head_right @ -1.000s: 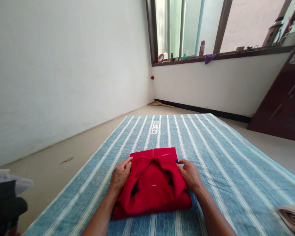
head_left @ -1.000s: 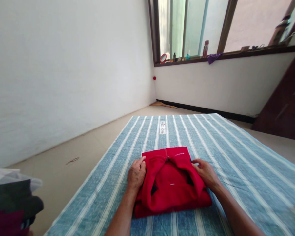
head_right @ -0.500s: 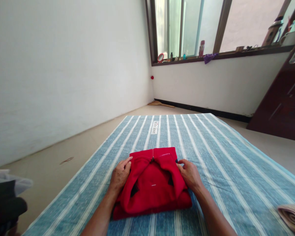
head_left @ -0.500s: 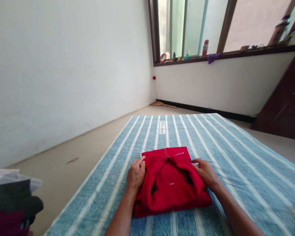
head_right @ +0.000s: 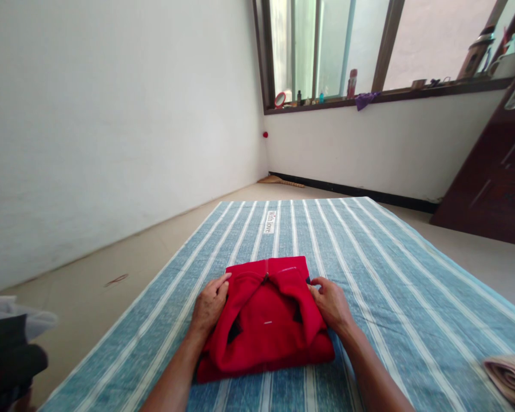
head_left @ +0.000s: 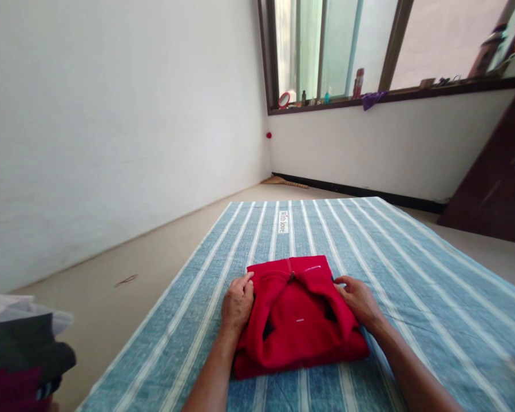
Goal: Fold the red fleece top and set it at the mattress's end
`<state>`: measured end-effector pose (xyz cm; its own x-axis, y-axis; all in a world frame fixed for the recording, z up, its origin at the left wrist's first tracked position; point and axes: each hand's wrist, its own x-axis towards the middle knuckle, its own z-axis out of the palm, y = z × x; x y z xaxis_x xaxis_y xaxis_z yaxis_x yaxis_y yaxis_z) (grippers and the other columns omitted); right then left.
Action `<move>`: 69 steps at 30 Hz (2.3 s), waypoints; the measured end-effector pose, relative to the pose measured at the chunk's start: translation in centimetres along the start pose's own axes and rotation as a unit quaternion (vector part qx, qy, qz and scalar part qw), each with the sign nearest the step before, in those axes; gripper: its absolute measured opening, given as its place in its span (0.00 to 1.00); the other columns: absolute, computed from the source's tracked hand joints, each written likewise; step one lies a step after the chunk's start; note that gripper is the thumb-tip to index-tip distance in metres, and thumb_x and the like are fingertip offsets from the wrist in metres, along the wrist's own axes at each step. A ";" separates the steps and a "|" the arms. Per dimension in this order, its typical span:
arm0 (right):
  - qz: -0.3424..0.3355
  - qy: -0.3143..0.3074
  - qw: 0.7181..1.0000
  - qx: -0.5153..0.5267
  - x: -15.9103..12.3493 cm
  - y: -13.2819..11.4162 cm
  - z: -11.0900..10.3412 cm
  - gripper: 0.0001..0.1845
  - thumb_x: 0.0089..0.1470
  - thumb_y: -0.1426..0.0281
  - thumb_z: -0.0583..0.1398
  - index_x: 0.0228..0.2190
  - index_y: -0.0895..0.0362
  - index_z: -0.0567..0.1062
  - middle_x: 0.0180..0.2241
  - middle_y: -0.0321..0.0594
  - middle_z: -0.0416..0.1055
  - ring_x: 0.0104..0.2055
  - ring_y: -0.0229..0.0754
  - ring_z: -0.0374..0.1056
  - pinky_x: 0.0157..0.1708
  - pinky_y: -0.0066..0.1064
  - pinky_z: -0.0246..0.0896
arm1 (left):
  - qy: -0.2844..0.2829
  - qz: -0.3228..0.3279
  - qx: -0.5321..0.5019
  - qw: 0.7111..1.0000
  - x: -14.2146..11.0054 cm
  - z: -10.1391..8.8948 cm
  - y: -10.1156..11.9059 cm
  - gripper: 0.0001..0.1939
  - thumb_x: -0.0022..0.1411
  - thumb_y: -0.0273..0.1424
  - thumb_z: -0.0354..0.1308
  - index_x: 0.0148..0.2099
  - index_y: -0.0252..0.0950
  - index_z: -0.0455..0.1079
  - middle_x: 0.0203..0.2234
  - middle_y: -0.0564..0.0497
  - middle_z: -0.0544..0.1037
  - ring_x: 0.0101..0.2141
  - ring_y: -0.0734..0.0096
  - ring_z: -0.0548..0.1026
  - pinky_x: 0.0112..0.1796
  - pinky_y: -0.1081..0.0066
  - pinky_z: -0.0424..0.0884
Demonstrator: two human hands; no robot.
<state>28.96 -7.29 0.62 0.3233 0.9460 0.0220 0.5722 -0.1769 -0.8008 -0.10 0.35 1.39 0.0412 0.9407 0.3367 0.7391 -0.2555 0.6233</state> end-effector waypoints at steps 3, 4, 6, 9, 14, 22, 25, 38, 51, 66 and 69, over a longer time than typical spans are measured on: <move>0.001 0.001 1.000 0.001 0.0 0.0 0.0 0.22 0.48 0.56 0.54 0.33 0.59 0.78 0.20 0.39 0.70 0.25 0.42 0.65 0.26 0.30 0.54 | -0.004 -0.003 0.002 1.000 0.0 0.0 0.0 0.19 0.60 0.30 0.46 0.47 0.34 0.74 0.44 0.43 0.78 0.45 0.64 0.75 0.49 0.64 0.69; 0.001 0.002 1.000 0.001 0.0 0.0 0.0 0.22 0.47 0.56 0.54 0.33 0.59 0.78 0.20 0.39 0.70 0.25 0.42 0.65 0.26 0.30 0.54 | -0.007 -0.005 0.004 1.000 0.0 0.0 0.1 0.19 0.61 0.30 0.46 0.47 0.33 0.74 0.44 0.43 0.78 0.45 0.64 0.75 0.49 0.64 0.69; 0.002 0.002 1.000 0.001 0.0 -0.1 0.0 0.23 0.47 0.55 0.53 0.33 0.60 0.78 0.20 0.39 0.70 0.25 0.42 0.65 0.26 0.30 0.53 | -0.011 -0.007 0.006 1.000 -0.1 -0.1 0.1 0.19 0.61 0.30 0.45 0.48 0.32 0.74 0.44 0.41 0.78 0.46 0.64 0.75 0.50 0.64 0.69; 0.004 0.000 1.000 0.002 0.0 -0.1 0.0 0.25 0.46 0.54 0.53 0.33 0.60 0.78 0.20 0.39 0.69 0.25 0.42 0.64 0.26 0.31 0.53 | -0.011 -0.004 0.006 1.000 -0.1 -0.2 0.2 0.19 0.61 0.30 0.45 0.48 0.33 0.74 0.45 0.42 0.77 0.46 0.63 0.75 0.50 0.64 0.68; 0.005 -0.007 1.000 0.006 0.0 0.0 0.0 0.27 0.46 0.53 0.51 0.34 0.60 0.77 0.20 0.40 0.69 0.26 0.43 0.65 0.26 0.31 0.54 | -0.010 -0.009 0.011 1.000 0.0 -0.1 0.3 0.19 0.61 0.29 0.45 0.47 0.32 0.74 0.44 0.42 0.78 0.46 0.63 0.75 0.50 0.64 0.69; 0.010 -0.010 1.000 0.005 0.0 -0.1 -0.1 0.27 0.45 0.53 0.51 0.34 0.60 0.77 0.22 0.42 0.70 0.27 0.44 0.65 0.27 0.31 0.54 | -0.007 -0.003 0.012 1.000 0.0 0.0 0.1 0.18 0.61 0.30 0.46 0.47 0.34 0.74 0.44 0.43 0.78 0.45 0.64 0.75 0.49 0.64 0.69; 0.010 -0.015 1.000 0.007 0.0 -0.1 0.0 0.27 0.46 0.53 0.51 0.35 0.61 0.77 0.22 0.42 0.71 0.27 0.44 0.66 0.26 0.31 0.54 | -0.008 -0.002 0.010 1.000 0.0 0.0 0.1 0.19 0.61 0.29 0.46 0.47 0.34 0.74 0.44 0.43 0.78 0.45 0.64 0.75 0.50 0.64 0.69; 0.011 -0.012 1.000 0.003 0.0 -0.2 0.0 0.28 0.45 0.52 0.51 0.35 0.61 0.77 0.21 0.42 0.70 0.26 0.44 0.65 0.27 0.31 0.53 | -0.001 -0.005 0.008 1.000 0.0 -0.1 0.1 0.18 0.60 0.30 0.47 0.46 0.35 0.75 0.43 0.45 0.79 0.44 0.65 0.76 0.48 0.66 0.70; 0.011 -0.006 1.000 -0.006 -0.1 -0.3 -0.1 0.28 0.45 0.52 0.51 0.34 0.60 0.77 0.21 0.41 0.69 0.27 0.45 0.65 0.28 0.32 0.53 | 0.004 -0.002 0.007 1.000 0.1 0.0 0.0 0.18 0.59 0.29 0.47 0.46 0.36 0.75 0.42 0.45 0.79 0.44 0.65 0.76 0.48 0.65 0.70; 0.008 -0.005 1.000 -0.005 0.0 -0.1 0.0 0.27 0.46 0.53 0.51 0.35 0.61 0.77 0.22 0.42 0.70 0.27 0.45 0.66 0.28 0.32 0.54 | 0.001 -0.007 0.007 1.000 0.1 0.0 0.0 0.18 0.59 0.30 0.47 0.46 0.36 0.75 0.43 0.45 0.79 0.44 0.66 0.76 0.49 0.66 0.69; 0.007 -0.008 1.000 -0.003 0.0 -0.1 0.0 0.26 0.46 0.54 0.51 0.34 0.60 0.77 0.22 0.42 0.71 0.27 0.44 0.66 0.28 0.31 0.55 | 0.002 -0.006 0.006 1.000 0.1 0.0 0.0 0.18 0.59 0.30 0.47 0.46 0.37 0.75 0.43 0.46 0.79 0.44 0.66 0.76 0.48 0.66 0.69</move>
<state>28.91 -7.28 0.68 0.3203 0.9473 0.0012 0.5727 -0.1926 -0.7968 -0.12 0.40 1.39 0.0300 0.9427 0.3323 0.7476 -0.2419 0.6186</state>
